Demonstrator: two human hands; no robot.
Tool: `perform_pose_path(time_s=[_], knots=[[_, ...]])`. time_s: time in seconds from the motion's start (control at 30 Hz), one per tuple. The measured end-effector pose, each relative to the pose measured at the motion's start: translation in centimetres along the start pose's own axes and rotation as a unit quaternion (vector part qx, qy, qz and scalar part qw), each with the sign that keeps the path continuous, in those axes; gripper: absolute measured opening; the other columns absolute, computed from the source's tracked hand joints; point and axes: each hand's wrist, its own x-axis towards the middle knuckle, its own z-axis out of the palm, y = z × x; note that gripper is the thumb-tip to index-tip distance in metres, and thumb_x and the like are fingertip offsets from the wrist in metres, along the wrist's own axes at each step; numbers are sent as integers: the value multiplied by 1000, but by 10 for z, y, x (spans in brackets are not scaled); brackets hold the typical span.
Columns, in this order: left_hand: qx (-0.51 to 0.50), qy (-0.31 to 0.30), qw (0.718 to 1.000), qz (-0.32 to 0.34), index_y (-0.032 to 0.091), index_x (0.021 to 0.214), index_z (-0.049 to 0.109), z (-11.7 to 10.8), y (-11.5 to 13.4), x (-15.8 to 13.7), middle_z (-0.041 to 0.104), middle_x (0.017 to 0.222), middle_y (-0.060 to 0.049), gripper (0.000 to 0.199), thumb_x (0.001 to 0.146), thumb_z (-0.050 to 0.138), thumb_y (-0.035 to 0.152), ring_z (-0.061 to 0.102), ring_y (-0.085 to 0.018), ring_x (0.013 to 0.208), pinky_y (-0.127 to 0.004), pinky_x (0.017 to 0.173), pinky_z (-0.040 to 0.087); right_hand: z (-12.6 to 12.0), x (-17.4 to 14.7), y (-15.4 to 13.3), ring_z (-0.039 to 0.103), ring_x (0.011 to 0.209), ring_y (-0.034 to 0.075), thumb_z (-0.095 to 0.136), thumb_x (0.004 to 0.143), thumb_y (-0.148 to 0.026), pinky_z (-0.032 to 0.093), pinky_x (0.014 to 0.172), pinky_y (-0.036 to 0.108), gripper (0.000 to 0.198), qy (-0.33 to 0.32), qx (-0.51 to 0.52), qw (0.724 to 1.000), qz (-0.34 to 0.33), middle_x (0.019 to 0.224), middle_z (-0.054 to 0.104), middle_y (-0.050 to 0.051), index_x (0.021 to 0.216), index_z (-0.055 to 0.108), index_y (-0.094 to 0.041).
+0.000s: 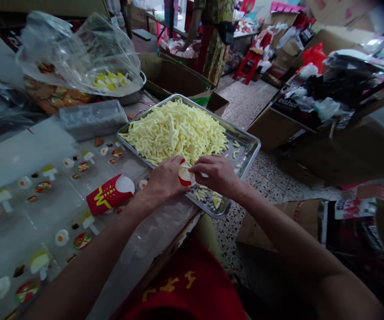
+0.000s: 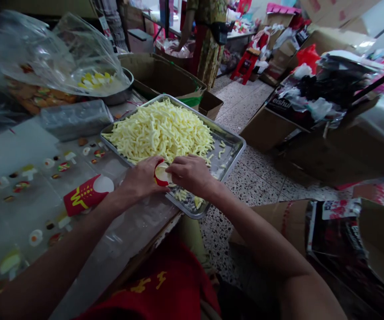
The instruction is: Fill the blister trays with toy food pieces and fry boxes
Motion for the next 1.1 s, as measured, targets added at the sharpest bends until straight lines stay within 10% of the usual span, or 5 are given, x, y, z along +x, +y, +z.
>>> perform_pose_path(time_s=[0.23,0.47,0.6,0.93,1.1], knots=[[-158,37,987,-11,20,123,59,9,-8,15,71,113,-5,73,59,90,36,68,-24,100,-35,88,54,-23,26,-3,59,94,19,58,96,-11,42,80,28,17,-114,21,993,-31,110,69,8,102,73,-18],[-190,154,970,-2,20,114,62,2,1,28,72,105,-1,60,59,86,29,68,-21,92,-30,82,53,-7,56,-15,59,79,18,62,85,-10,42,73,30,15,76,68,976,190,85,67,2,98,67,-18],[-189,208,960,-12,20,113,62,2,-8,30,72,105,-2,56,63,84,32,68,-21,91,-30,83,53,-6,66,-26,62,85,18,55,87,-8,46,75,29,28,97,163,970,152,95,70,4,114,56,-16],[-237,220,946,-18,20,126,56,-1,-49,23,66,121,-7,84,56,93,45,65,-24,109,-35,97,53,4,-45,20,61,86,23,74,80,-14,42,73,33,10,-113,-41,977,176,87,71,6,85,79,-20],[-210,221,952,-34,19,129,56,-20,-59,2,66,120,-7,85,57,92,46,65,-25,107,-37,95,55,29,-49,16,60,82,21,72,78,-13,40,70,31,8,-88,-87,970,207,80,70,5,79,77,-19]])
